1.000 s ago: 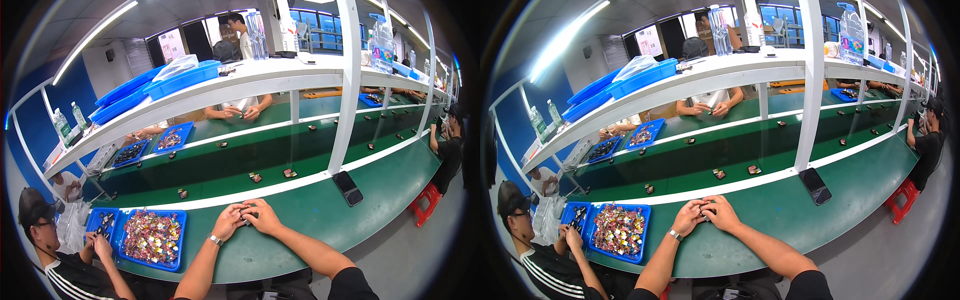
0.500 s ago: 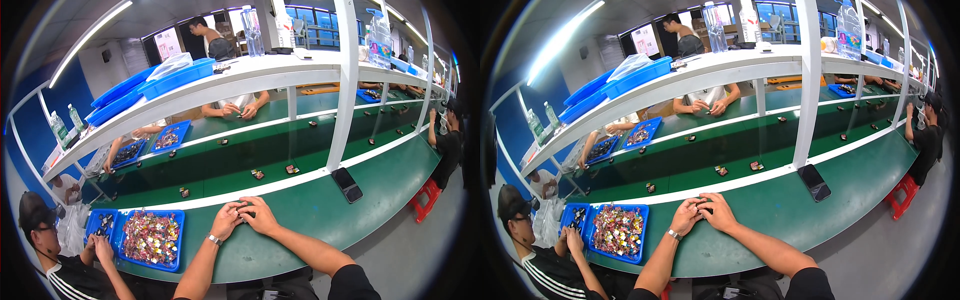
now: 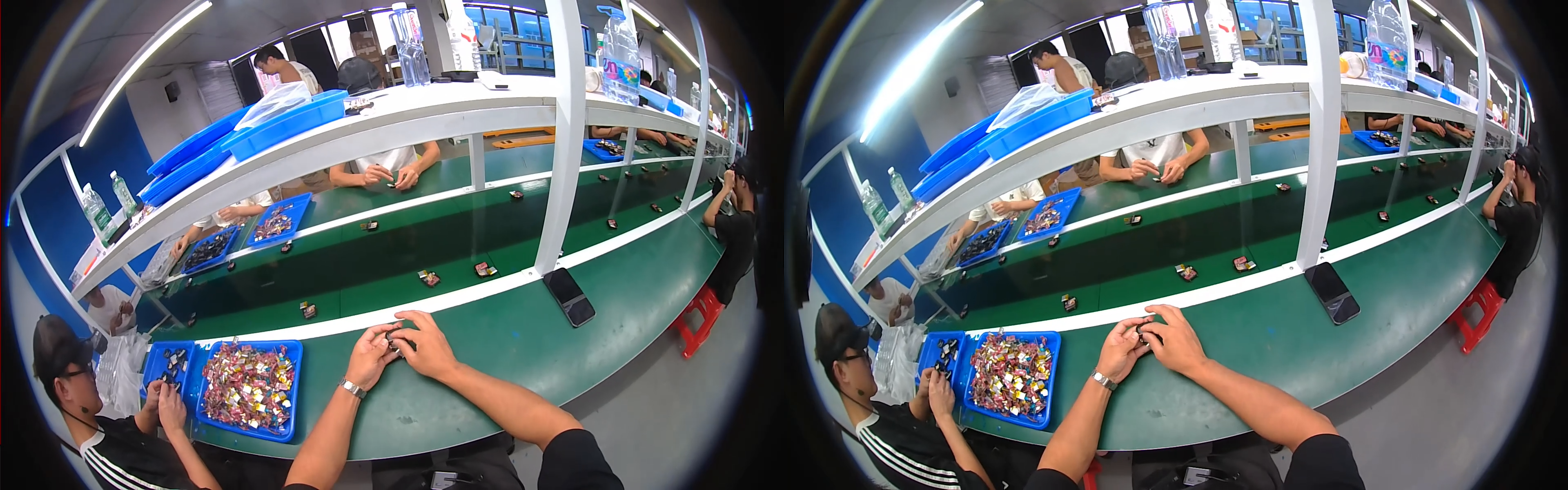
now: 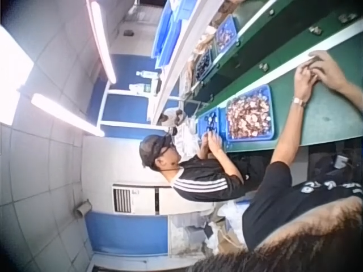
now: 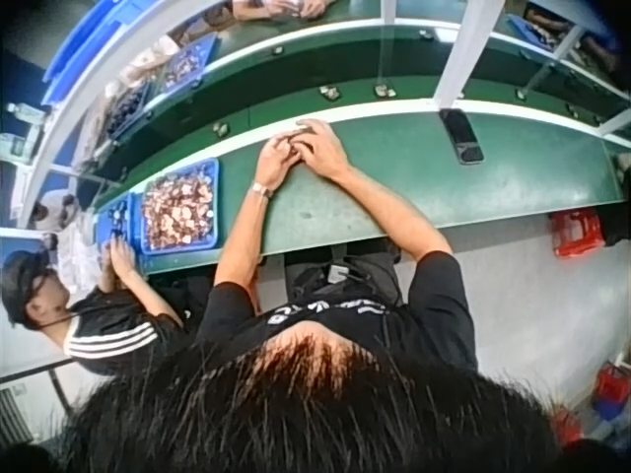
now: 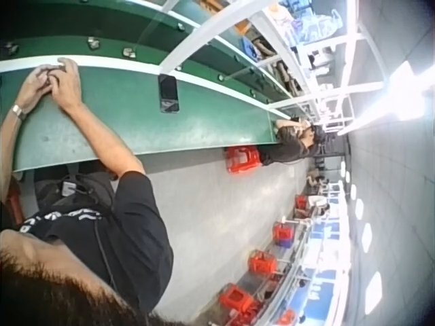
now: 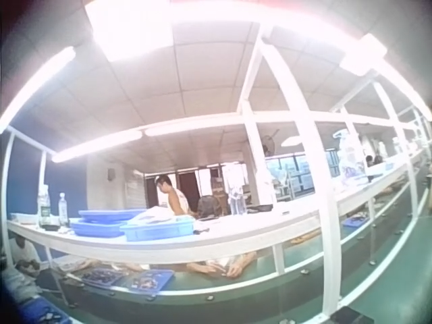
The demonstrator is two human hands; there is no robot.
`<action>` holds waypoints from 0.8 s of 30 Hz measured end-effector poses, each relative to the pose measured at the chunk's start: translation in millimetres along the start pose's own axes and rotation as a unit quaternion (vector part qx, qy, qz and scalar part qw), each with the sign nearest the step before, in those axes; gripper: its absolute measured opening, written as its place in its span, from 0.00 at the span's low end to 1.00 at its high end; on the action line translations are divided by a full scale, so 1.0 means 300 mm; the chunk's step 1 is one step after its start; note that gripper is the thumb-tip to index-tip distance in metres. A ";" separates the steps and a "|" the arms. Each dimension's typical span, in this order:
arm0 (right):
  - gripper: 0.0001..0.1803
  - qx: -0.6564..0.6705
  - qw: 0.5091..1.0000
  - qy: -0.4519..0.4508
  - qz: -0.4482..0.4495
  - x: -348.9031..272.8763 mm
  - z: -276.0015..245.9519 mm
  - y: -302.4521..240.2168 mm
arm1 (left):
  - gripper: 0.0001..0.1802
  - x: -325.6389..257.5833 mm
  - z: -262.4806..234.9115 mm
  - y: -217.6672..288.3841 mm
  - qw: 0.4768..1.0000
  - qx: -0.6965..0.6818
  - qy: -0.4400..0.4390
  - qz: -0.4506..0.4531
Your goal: Assembling small mechanical components or toy parts on a factory assembly line.
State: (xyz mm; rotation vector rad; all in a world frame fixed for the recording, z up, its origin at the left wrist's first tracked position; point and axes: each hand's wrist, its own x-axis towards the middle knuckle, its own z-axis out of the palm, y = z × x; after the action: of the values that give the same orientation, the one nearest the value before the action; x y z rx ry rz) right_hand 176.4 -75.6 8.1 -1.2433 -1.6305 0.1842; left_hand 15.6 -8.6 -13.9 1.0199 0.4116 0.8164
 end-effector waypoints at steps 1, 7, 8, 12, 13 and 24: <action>0.09 -0.005 1.000 0.010 -0.010 0.005 -0.004 -0.001 | 0.15 0.000 -0.002 0.002 1.000 0.009 0.002 -0.005; 0.07 -0.062 0.996 0.025 -0.060 0.017 -0.004 -0.007 | 0.15 -0.001 0.000 0.007 1.000 0.020 0.006 -0.019; 0.08 -0.086 0.993 0.023 -0.071 0.015 -0.001 -0.004 | 0.16 0.000 0.000 0.008 1.000 0.020 0.005 -0.022; 0.08 -0.087 0.993 0.022 -0.073 0.012 -0.002 -0.018 | 0.16 -0.001 0.005 0.009 1.000 0.017 0.011 -0.021; 0.07 -0.092 0.992 0.025 -0.082 0.011 0.000 -0.018 | 0.16 -0.002 0.003 0.008 1.000 0.014 0.009 -0.018; 0.09 -0.107 0.988 -0.057 -0.099 0.029 -0.046 -0.018 | 0.14 -0.004 0.009 0.005 0.999 0.032 0.007 -0.015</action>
State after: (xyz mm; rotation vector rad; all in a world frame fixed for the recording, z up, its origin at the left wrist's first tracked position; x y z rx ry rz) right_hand 184.2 -77.3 23.2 -1.2382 -1.9002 -0.0458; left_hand 16.0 -10.7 -11.2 1.0657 0.4668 0.7884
